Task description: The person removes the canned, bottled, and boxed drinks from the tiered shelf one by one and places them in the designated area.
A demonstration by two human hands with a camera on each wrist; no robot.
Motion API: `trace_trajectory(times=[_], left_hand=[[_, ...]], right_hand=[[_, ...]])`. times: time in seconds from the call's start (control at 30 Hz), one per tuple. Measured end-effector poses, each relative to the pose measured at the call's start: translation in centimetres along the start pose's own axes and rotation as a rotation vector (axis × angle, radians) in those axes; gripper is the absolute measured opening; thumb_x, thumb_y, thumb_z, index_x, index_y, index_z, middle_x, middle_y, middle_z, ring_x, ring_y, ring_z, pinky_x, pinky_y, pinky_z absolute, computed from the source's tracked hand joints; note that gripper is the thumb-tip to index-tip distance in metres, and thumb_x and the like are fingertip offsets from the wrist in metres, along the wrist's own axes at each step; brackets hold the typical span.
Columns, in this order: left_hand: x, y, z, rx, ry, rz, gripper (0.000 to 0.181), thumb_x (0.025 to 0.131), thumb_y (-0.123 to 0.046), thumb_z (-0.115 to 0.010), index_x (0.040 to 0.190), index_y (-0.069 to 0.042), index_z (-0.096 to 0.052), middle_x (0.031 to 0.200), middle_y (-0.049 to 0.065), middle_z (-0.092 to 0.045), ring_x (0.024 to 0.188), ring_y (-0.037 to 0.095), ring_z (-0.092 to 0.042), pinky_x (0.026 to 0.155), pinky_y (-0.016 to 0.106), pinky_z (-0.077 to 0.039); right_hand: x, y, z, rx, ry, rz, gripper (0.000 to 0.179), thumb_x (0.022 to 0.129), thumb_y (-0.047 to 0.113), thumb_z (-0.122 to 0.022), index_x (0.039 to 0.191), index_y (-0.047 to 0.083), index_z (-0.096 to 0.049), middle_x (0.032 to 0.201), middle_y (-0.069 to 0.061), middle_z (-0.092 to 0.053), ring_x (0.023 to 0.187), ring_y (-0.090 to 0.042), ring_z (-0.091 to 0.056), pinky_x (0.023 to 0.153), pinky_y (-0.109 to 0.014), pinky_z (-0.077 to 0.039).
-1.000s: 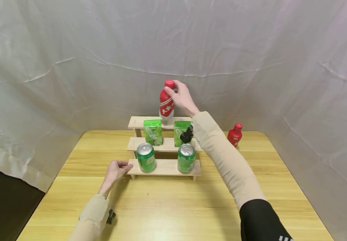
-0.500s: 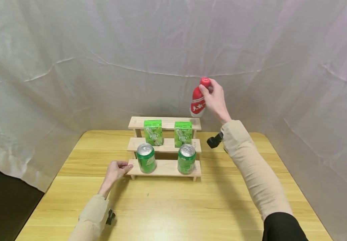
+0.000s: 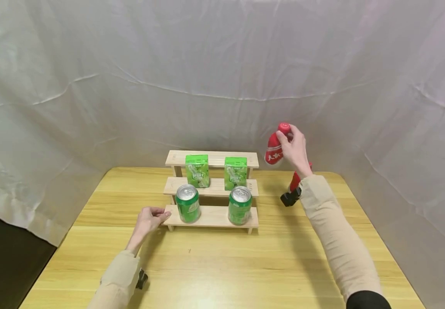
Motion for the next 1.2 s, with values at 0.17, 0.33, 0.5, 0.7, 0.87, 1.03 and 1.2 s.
trace_trajectory(times=[0.17,0.33,0.5,0.7,0.87,1.03,1.2], left_hand=[[0.0,0.0,0.0,0.002,-0.003,-0.002,0.037,0.094,-0.016,-0.07,0.115,0.015,-0.065,0.106,0.03,-0.071,0.084,0.021,-0.069,0.073,0.027,-0.057],[0.1,0.2,0.0,0.005,-0.009,-0.001,0.037,0.094,-0.016,-0.07,0.115,0.014,-0.066,0.105,0.03,-0.072,0.084,0.02,-0.069,0.071,0.024,-0.056],[0.2,0.3,0.0,0.006,-0.017,-0.003,0.036,0.093,-0.016,-0.071,0.113,0.014,-0.067,0.104,0.028,-0.073,0.085,0.02,-0.068,0.07,0.022,-0.053],[0.2,0.2,0.0,0.005,-0.018,-0.008,0.036,0.093,-0.015,-0.07,0.114,0.014,-0.066,0.106,0.03,-0.072,0.087,0.024,-0.069,0.073,0.024,-0.055],[0.3,0.2,0.0,0.006,-0.013,-0.01,0.037,0.094,-0.015,-0.07,0.114,0.015,-0.066,0.106,0.03,-0.072,0.088,0.025,-0.069,0.073,0.025,-0.055],[0.3,0.3,0.0,0.006,-0.013,-0.008,0.037,0.094,-0.016,-0.069,0.114,0.015,-0.066,0.105,0.03,-0.072,0.087,0.024,-0.069,0.072,0.024,-0.054],[0.3,0.3,0.0,0.0,-0.018,-0.001,0.036,0.094,-0.016,-0.07,0.114,0.014,-0.067,0.104,0.028,-0.073,0.086,0.021,-0.068,0.072,0.023,-0.053]], right_hand=[[-0.8,-3.5,-0.8,-0.009,0.019,-0.079,0.045,0.103,0.019,-0.056,0.142,-0.003,-0.049,0.138,-0.03,-0.058,0.129,-0.041,-0.056,0.112,-0.052,-0.044],[-1.7,-6.9,-1.6,-0.022,0.042,-0.147,0.047,0.103,0.019,-0.057,0.143,-0.003,-0.048,0.139,-0.031,-0.056,0.131,-0.043,-0.054,0.113,-0.052,-0.043],[-2.3,-9.5,-2.3,-0.054,0.065,-0.222,0.051,0.103,0.021,-0.057,0.146,-0.003,-0.045,0.142,-0.031,-0.054,0.133,-0.043,-0.052,0.114,-0.052,-0.042],[-2.9,-11.2,-2.9,-0.036,0.089,-0.317,0.052,0.103,0.021,-0.057,0.149,0.0,-0.043,0.147,-0.028,-0.052,0.137,-0.04,-0.049,0.117,-0.051,-0.039],[-3.2,-11.9,-3.1,-0.042,0.101,-0.341,0.052,0.104,0.019,-0.056,0.149,0.0,-0.042,0.147,-0.028,-0.051,0.137,-0.041,-0.049,0.117,-0.051,-0.039],[-3.4,-12.5,-3.3,-0.046,0.129,-0.337,0.053,0.104,0.018,-0.056,0.15,-0.002,-0.04,0.147,-0.03,-0.051,0.137,-0.042,-0.049,0.116,-0.053,-0.04],[-3.5,-12.8,-3.4,-0.069,0.142,-0.314,0.052,0.104,0.018,-0.055,0.148,-0.004,-0.041,0.146,-0.031,-0.051,0.136,-0.044,-0.049,0.116,-0.054,-0.04]])
Point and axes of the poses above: each hand's wrist, its own x-axis towards the middle knuckle, its own z-axis out of the back of the hand, y = z × x, the point moved 7 cm from there along x, towards the middle knuckle
